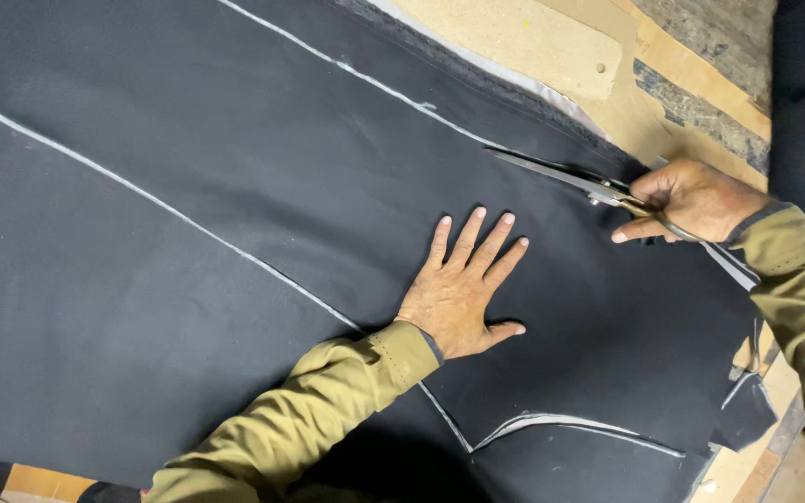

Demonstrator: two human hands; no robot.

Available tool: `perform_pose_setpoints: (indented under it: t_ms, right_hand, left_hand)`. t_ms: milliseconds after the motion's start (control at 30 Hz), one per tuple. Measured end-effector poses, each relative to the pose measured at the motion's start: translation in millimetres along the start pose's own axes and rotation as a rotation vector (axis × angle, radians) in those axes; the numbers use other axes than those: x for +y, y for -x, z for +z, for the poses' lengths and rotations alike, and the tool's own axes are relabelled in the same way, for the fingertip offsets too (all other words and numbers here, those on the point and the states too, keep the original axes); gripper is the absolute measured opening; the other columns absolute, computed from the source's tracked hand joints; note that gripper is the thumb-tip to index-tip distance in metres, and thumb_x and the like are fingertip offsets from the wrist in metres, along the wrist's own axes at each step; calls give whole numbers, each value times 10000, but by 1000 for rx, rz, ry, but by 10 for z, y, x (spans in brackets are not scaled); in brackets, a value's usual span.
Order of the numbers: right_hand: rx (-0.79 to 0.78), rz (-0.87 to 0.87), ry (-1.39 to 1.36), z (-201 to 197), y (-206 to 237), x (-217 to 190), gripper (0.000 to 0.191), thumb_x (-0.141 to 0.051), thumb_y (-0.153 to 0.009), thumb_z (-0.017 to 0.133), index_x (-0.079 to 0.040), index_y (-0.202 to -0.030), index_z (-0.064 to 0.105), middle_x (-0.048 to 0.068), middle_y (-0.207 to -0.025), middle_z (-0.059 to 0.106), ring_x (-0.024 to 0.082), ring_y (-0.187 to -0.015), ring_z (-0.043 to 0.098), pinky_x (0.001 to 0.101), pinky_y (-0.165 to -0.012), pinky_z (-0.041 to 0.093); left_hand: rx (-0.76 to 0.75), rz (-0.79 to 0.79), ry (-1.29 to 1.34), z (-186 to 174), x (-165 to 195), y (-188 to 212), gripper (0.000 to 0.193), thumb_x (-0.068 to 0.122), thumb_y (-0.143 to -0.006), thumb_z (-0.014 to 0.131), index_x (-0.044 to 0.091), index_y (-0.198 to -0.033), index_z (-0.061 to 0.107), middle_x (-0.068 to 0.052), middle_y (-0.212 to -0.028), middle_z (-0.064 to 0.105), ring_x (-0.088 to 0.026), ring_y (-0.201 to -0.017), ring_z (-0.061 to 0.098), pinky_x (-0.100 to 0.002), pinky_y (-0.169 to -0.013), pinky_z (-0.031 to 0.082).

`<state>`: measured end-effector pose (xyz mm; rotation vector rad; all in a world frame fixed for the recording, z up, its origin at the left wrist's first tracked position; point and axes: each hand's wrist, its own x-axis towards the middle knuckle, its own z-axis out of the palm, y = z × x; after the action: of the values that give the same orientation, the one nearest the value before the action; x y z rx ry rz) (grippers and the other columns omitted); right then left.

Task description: The person uses large shears to cut a dark fabric along white chalk lines marked on a worktable. They remove a paper pattern, cut multiple sections of the fabric, and then place a printed paper sheet over the cut pieces.

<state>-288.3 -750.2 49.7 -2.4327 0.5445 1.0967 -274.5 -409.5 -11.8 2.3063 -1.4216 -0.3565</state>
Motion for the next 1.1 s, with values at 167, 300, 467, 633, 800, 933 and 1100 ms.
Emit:
perform_pose_setpoints:
  t_ms: [167,300,467,633,800,933,1100]
  right_hand:
    - [-37,31,-62,41,12,-75,402,-343,-785,892,-31,-704,653,50,-480,477,157,-433,469,349,-452,377]
    - [5,39,-64,102,2,-194,359,-335,-777,898,-55,-805,675,30,-525,479,135,-484,466,333,-491,382]
    - [26,-196,-205,142,-117,-403,327,-327,-740,862,-60,-802,684,-29,-581,523,80,-542,483,282,-492,419]
    - [24,28,-15,83,-103,-594,399,-351,-781,914,-43,-774,662,37,-537,532,136,-507,511,318,-513,416]
    - [25,-2,-66,32,-94,-659,368,-322,-753,909,-27,-681,702,55,-489,535,140,-445,508,325,-475,410]
    - [-11,4,-100,30,-119,-650,358,-325,-774,888,-33,-687,701,38,-492,551,131,-438,518,321,-462,431]
    - [7,-1,-55,77,-137,-741,383,-358,-793,881,-40,-767,668,43,-508,535,133,-466,530,312,-490,446]
  left_hand:
    - [-10,-2,-9,-12,-35,10,1014,748,-825,560,148,-1596,285,-143,-1681,142,-404,-1548,83,-636,-1221,80]
    - [9,2,-9,-23,-53,29,1016,749,-825,554,148,-1600,287,-143,-1684,145,-398,-1549,86,-630,-1226,78]
    - [16,4,-25,-33,-78,49,1009,753,-835,544,145,-1600,293,-143,-1686,151,-401,-1553,83,-629,-1230,72]
    - [22,6,-26,-30,-111,66,1005,750,-837,544,146,-1601,301,-148,-1685,152,-404,-1554,80,-626,-1232,61]
    - [23,6,-23,-25,-123,72,1002,748,-834,548,148,-1599,307,-146,-1686,156,-401,-1555,81,-622,-1234,56]
    - [29,6,-21,-42,-133,84,1004,748,-834,549,146,-1601,308,-149,-1685,161,-400,-1556,82,-623,-1236,54]
    - [27,4,-31,-79,-159,115,1001,744,-832,550,147,-1598,309,-151,-1686,156,-403,-1553,79,-619,-1233,49]
